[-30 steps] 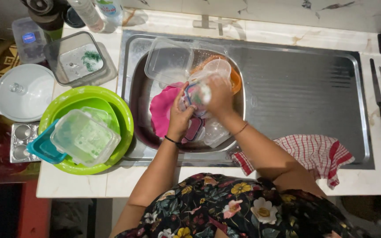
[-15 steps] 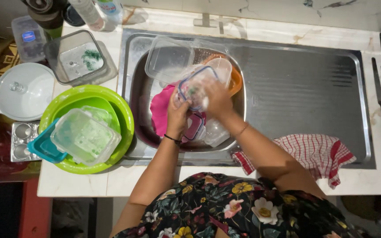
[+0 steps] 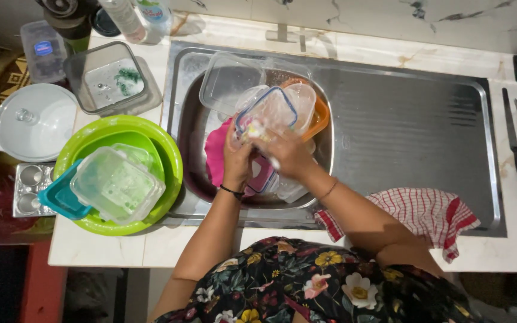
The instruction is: Washing plastic food containers and lids in a kitchen sink.
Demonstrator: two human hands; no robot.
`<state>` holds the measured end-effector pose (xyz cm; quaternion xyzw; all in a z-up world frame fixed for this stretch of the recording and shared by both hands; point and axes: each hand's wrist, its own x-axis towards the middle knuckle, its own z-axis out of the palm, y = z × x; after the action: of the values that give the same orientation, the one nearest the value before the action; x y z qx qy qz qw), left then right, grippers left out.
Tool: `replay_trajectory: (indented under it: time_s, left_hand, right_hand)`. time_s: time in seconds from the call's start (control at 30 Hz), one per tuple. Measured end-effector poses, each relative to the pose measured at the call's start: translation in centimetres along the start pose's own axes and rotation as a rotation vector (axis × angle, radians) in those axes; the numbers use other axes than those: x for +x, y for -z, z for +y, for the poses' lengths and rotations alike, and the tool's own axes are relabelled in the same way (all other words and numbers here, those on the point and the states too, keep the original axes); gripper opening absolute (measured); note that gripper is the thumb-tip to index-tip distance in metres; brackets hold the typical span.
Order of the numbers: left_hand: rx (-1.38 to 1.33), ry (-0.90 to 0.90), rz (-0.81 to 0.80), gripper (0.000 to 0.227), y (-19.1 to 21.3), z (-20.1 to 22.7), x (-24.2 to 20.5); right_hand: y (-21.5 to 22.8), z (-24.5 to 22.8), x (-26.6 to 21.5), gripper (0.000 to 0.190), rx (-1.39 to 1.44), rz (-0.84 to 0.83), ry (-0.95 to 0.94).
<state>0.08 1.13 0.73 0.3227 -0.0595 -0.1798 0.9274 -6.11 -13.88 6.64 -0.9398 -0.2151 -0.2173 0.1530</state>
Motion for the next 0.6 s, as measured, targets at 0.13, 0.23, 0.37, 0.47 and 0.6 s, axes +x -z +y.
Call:
replay_trajectory:
  time_s: [0.13,0.23,0.37,0.47,0.6]
  left_hand:
    - [0.021,0.024,-0.017,0.081,0.3,-0.3,-0.1]
    - [0.034,-0.005,-0.064,0.079,-0.1,0.0,0.1]
    - [0.073,0.006,-0.057,0.076,0.8,-0.7,0.2]
    - [0.096,0.011,-0.089,0.075,1.3,-1.0,0.1]
    - [0.148,0.013,-0.138,0.074,1.5,-1.9,0.1]
  right_hand:
    - [-0.2,3.5,0.4,0.044,-0.018,0.043,-0.194]
    - [0.1,2.1,1.3,0.045,0.004,0.156,-0.392]
    - [-0.4,0.7,1.4,0.045,-0.035,-0.024,-0.041]
    - [0.0,1.8,2.0,0.046,-0.027,0.049,-0.075]
    - [0.8,1.7,2.9,0.045,0.134,0.220,-0.418]
